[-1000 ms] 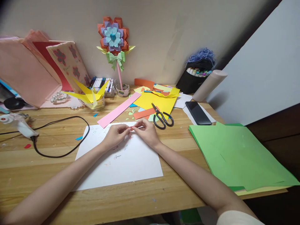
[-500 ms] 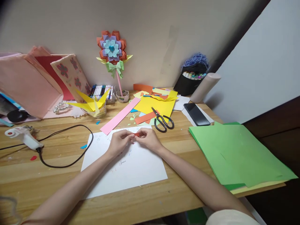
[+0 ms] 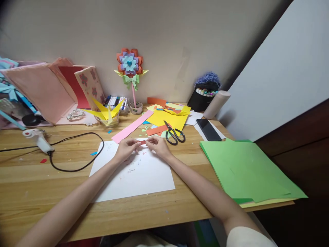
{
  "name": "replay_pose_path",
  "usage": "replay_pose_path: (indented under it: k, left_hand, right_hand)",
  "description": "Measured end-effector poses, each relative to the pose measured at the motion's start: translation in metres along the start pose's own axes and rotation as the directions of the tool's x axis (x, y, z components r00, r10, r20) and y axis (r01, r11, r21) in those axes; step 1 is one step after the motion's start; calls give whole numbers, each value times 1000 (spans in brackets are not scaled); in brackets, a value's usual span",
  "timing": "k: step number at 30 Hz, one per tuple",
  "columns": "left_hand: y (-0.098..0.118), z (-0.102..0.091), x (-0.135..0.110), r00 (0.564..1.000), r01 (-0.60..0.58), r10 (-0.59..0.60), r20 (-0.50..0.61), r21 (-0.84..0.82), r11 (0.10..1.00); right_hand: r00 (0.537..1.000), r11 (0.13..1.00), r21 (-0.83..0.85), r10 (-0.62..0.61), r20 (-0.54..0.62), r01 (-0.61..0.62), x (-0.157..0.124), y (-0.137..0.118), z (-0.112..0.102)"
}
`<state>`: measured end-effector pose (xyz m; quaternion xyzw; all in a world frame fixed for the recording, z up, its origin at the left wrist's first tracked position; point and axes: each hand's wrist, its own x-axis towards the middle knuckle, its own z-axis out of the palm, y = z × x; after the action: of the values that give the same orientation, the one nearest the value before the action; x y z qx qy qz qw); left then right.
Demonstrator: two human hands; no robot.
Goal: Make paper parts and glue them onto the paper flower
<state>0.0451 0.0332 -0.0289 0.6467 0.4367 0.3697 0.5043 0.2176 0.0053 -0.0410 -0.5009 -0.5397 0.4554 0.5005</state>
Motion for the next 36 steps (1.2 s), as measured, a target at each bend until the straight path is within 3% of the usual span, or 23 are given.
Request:
replay_pose_path:
  k: [4,14,19,22,26,36]
  left_hand:
    - [2,2,-1,997,-63,59,52,86,994]
    - [-2,1,-1,987,-158,158,28,343,926]
    - [-4,-6,1,995,-81,92,-37,230,970]
    - [-1,-5,-2,997,-76,71,32,245,966]
    - [5,-1,-6,986,-130,94,140,285,949]
    - [4,-4,-1,976,34,-45,212,52,998]
  right_hand:
    - [995,998,-11,-54,80,55,-2,2,1]
    - [999,1000,23,-7,48,6,-1,2,2]
    - [997,997,65,33,-66,-29,0,-1,2]
    - [993,994,108,44,-109,-32,-1,-1,3]
    - [998,993,117,33,-62,-26,-3,-1,5]
    - [995,976,-192,-98,32,102,-10,-8,9]
